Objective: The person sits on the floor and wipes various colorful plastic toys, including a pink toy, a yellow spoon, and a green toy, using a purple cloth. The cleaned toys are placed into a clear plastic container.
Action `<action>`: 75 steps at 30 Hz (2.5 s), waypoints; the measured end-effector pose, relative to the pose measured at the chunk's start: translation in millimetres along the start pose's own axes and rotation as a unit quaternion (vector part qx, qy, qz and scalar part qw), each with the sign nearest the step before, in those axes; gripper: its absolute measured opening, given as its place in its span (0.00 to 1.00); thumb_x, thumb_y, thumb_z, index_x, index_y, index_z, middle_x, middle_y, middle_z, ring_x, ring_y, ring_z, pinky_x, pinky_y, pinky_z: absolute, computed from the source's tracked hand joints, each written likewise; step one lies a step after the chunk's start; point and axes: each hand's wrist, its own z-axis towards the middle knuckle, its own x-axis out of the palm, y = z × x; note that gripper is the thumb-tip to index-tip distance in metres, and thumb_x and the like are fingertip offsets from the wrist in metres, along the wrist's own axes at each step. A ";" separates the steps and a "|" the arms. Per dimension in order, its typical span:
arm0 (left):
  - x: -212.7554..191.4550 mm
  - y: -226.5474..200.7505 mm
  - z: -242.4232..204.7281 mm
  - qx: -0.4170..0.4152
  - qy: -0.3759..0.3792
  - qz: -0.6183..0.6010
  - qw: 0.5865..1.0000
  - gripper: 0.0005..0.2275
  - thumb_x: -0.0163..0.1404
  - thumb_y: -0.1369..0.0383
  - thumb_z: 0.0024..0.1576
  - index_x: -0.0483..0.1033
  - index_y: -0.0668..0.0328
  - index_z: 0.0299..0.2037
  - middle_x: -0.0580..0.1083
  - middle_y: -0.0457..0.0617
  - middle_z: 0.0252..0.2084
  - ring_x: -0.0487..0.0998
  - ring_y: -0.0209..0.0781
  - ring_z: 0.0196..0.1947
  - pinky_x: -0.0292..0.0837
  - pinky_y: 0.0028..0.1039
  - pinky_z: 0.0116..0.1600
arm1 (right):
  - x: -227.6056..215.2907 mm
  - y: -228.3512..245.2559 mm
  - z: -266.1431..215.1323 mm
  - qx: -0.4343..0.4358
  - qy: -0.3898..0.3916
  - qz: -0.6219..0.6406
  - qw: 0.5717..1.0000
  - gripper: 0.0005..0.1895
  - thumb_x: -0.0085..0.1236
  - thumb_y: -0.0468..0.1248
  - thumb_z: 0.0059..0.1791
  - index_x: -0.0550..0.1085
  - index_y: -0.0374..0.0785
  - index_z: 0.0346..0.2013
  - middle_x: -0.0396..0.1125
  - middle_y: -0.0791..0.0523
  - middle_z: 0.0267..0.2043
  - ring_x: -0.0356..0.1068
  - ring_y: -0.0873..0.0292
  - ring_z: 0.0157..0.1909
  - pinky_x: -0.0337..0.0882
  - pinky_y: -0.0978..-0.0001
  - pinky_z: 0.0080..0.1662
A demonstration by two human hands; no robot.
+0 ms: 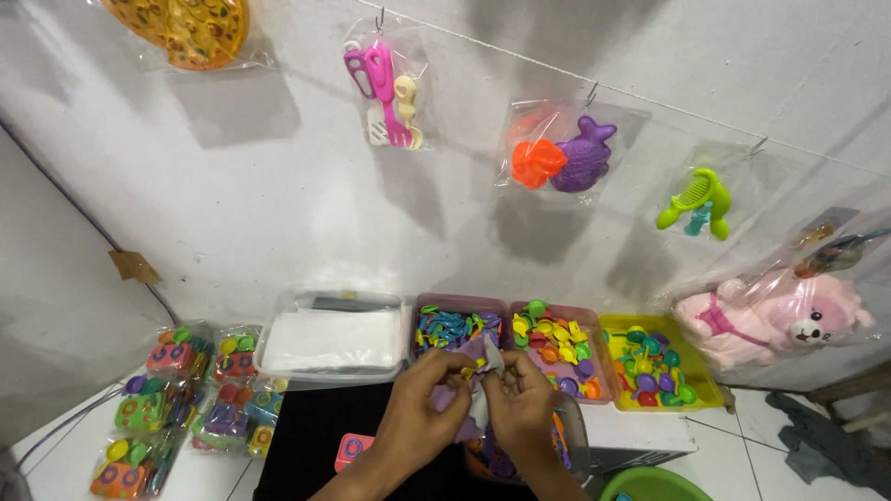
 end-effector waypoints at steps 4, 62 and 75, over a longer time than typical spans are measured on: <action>-3.1 -4.1 1.0 0.050 0.018 0.050 0.997 0.08 0.51 0.75 0.58 0.79 0.62 0.46 0.80 0.50 0.41 0.82 0.43 0.40 0.75 0.28 0.45 | 2.5 38.3 -1.0 -0.074 -0.027 -0.157 0.984 0.05 0.61 0.32 0.47 0.74 0.42 0.28 0.50 0.65 0.15 0.48 0.71 0.18 0.51 0.74 0.22; -29.1 54.8 -0.9 -0.348 0.094 0.068 0.930 0.05 0.55 0.65 0.60 0.80 0.54 0.34 0.73 0.43 0.25 0.69 0.32 0.26 0.63 0.25 0.35 | -68.0 72.3 15.7 0.125 -0.096 0.086 0.984 0.16 0.58 0.31 0.46 0.76 0.29 0.48 0.52 0.49 0.68 0.57 0.45 0.68 0.75 0.49 0.58; 3.2 174.0 -36.4 -0.330 0.469 0.441 0.690 0.10 0.54 0.65 0.56 0.75 0.53 0.46 0.76 0.50 0.50 0.79 0.53 0.51 0.75 0.42 0.51 | -134.2 44.3 22.1 0.206 -0.209 0.375 0.880 0.14 0.54 0.46 0.53 0.76 0.40 0.45 0.70 0.54 0.42 0.72 0.50 0.48 0.74 0.55 0.51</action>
